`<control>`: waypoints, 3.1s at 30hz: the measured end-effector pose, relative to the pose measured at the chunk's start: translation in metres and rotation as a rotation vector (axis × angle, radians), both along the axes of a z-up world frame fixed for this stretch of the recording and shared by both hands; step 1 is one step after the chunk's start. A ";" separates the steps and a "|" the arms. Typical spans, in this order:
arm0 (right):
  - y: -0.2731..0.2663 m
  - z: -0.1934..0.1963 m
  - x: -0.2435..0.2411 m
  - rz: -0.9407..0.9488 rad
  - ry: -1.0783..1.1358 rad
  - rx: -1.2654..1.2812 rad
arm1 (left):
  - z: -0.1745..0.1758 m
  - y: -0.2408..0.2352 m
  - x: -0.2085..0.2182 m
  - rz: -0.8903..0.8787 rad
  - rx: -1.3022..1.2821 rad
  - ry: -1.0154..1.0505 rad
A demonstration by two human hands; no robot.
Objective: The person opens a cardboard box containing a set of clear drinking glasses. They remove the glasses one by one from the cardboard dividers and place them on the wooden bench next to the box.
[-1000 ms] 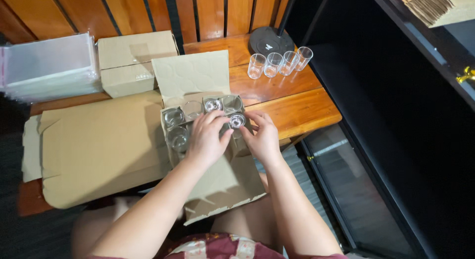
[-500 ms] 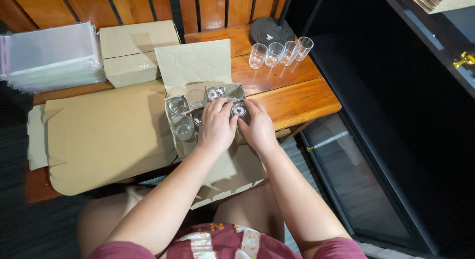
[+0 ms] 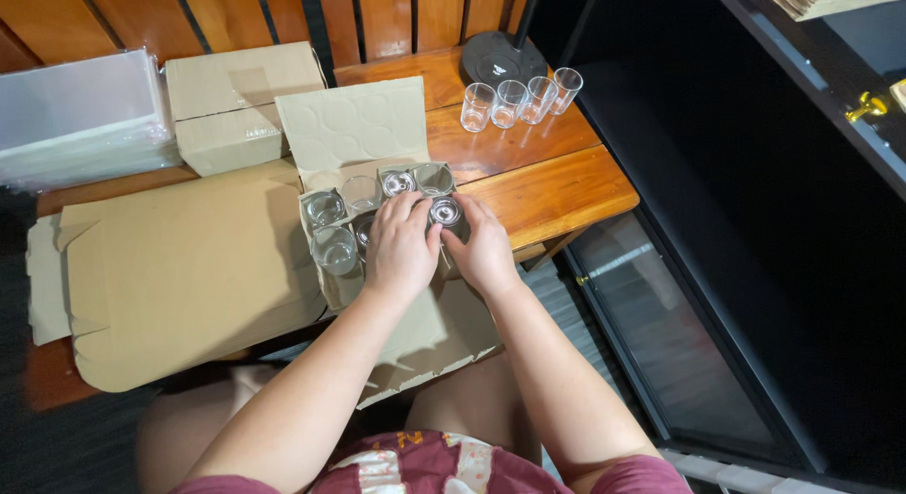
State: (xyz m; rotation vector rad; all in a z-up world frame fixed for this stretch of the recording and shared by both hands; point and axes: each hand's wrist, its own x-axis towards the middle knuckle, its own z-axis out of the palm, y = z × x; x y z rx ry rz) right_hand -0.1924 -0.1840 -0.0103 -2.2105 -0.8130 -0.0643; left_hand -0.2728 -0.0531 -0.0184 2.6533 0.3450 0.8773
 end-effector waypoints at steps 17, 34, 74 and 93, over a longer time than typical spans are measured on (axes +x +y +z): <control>0.001 -0.007 0.004 -0.011 0.059 0.045 | -0.003 0.002 0.000 -0.012 0.019 -0.006; 0.000 0.000 0.001 -0.012 0.093 0.054 | 0.002 0.001 -0.003 -0.012 0.036 0.010; 0.002 0.000 0.002 -0.047 0.143 0.039 | -0.003 -0.001 -0.003 -0.007 0.048 -0.003; 0.003 0.009 0.002 -0.008 0.087 -0.053 | 0.007 -0.004 -0.006 -0.020 -0.021 0.044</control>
